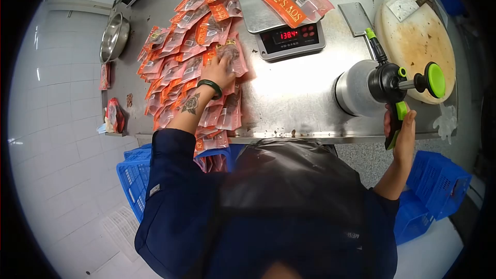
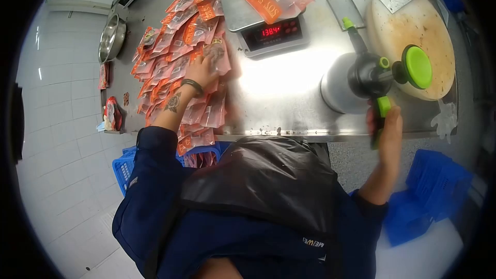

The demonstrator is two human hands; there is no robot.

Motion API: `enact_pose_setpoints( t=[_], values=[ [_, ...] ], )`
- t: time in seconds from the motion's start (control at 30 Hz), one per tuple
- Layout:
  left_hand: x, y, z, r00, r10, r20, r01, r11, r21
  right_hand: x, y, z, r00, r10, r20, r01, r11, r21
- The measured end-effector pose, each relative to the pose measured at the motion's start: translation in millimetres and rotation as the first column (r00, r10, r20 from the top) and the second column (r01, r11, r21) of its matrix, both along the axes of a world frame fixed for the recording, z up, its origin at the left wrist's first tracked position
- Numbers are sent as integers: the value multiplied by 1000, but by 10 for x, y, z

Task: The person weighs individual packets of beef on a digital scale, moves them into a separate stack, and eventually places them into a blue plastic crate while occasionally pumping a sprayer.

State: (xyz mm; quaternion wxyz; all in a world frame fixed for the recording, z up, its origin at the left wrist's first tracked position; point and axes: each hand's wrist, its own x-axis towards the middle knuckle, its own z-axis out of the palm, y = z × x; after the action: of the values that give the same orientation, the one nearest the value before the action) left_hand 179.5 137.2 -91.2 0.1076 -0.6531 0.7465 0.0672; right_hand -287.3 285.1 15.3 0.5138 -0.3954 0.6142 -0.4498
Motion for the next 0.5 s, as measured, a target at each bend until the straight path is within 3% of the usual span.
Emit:
enact_pose_setpoints(
  t=[0.1,0.13,0.2,0.27,0.33,0.4,0.5],
  values=[
    [76,-73,-86,999,33,37,-31,998,-63,8,75,-67,999,-44,24,44,999,-5],
    [110,-122,62,997,8,83,-2,998,-67,7,101,-78,999,-49,24,49,999,-7],
    [372,-486,257,986,117,122,-115,993,-19,1,148,-104,997,-63,43,63,998,-11],
    [433,-748,858,972,153,177,-135,985,-110,-16,159,-130,997,-57,49,58,998,-22],
    [733,-1003,1284,994,105,-19,-107,980,-168,-19,171,-138,997,-52,56,54,998,-35],
    [764,-1169,1641,893,32,-448,-138,969,-205,-6,165,-126,999,-41,36,42,998,-49],
    [-46,-1025,2021,911,-11,-413,-191,875,-446,-22,166,-159,998,-35,44,38,998,-57]
  ],
)
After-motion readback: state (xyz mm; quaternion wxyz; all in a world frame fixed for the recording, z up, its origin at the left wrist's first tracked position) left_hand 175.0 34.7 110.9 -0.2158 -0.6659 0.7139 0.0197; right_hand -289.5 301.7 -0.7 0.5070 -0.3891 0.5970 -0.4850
